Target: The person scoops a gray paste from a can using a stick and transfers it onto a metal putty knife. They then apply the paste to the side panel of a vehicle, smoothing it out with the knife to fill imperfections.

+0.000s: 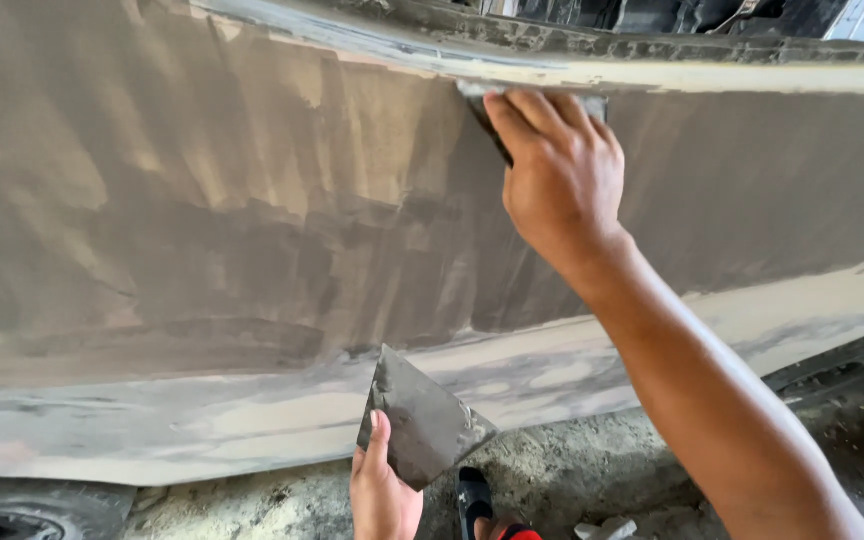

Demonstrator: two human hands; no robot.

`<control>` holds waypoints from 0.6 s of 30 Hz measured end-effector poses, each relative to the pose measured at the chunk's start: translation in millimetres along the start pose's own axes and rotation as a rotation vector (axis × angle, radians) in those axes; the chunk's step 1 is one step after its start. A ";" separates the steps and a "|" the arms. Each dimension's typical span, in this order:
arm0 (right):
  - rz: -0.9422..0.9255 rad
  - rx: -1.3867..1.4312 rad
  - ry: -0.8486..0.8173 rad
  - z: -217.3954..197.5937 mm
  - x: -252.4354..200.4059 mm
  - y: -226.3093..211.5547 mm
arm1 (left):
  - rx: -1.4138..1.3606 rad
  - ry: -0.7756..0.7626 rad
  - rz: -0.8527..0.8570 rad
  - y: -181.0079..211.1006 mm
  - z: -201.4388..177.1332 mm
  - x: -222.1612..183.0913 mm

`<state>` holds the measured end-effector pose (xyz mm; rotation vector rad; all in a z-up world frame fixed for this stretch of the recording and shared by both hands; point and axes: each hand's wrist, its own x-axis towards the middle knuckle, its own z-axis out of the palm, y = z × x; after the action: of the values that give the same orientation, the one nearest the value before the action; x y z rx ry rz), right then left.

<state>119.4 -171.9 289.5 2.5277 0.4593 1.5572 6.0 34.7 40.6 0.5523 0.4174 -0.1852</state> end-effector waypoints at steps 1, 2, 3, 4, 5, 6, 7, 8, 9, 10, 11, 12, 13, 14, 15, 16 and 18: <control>-0.003 -0.002 0.005 -1.8 -3.0 -2.0 | -0.002 -0.005 0.003 -1.1 0.4 5.8; 0.001 0.007 -0.025 -2.2 -7.4 -7.0 | -0.010 0.010 0.004 -1.8 -2.4 7.8; 0.005 0.017 -0.056 -1.8 -11.9 -11.6 | -0.017 0.026 0.005 -2.7 -5.3 10.7; 0.008 0.024 -0.063 0.9 -20.6 -17.4 | -0.015 0.036 0.004 -2.4 -7.2 10.2; 0.009 0.003 -0.073 3.8 -29.4 -22.7 | -0.018 0.036 0.000 -2.5 -8.8 10.0; 0.009 -0.022 -0.079 6.4 -37.0 -26.7 | -0.021 0.030 -0.003 -2.5 -8.7 11.7; 0.012 -0.020 -0.082 11.2 -45.3 -30.5 | -0.019 0.034 -0.004 -6.4 -13.9 18.4; 0.013 -0.010 -0.082 14.7 -55.7 -35.2 | -0.020 0.003 0.004 -10.6 -21.0 22.5; 0.014 0.001 -0.081 17.7 -66.1 -40.1 | -0.021 -0.028 0.011 -15.0 -28.2 26.2; 0.020 0.003 -0.089 19.8 -71.2 -43.3 | -0.016 -0.021 0.006 -16.7 -31.9 28.3; 0.027 -0.006 -0.090 21.4 -76.1 -46.7 | -0.020 -0.041 0.010 -18.2 -35.6 29.8; 0.033 -0.016 -0.090 22.5 -80.3 -49.7 | -0.024 -0.064 0.014 -19.5 -38.5 31.6; 0.039 -0.016 -0.095 26.4 -86.8 -52.4 | -0.020 -0.060 0.009 -21.1 -43.7 32.7; 0.039 -0.017 -0.103 29.8 -92.6 -54.4 | -0.027 -0.047 0.002 -23.1 -47.8 34.8; 0.040 -0.018 -0.112 32.6 -98.2 -57.0 | -0.034 -0.034 -0.005 -24.6 -52.2 36.2; 0.038 -0.020 -0.107 42.5 -114.1 -59.8 | -0.035 -0.038 -0.002 -21.2 -46.2 34.2; 0.035 -0.005 -0.142 61.4 -146.0 -67.5 | -0.027 0.041 0.001 -12.9 -36.2 27.6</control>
<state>100.4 -153.3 119.4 2.6332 0.3944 1.3751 15.2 41.9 -5.3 0.5306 0.4589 -0.1668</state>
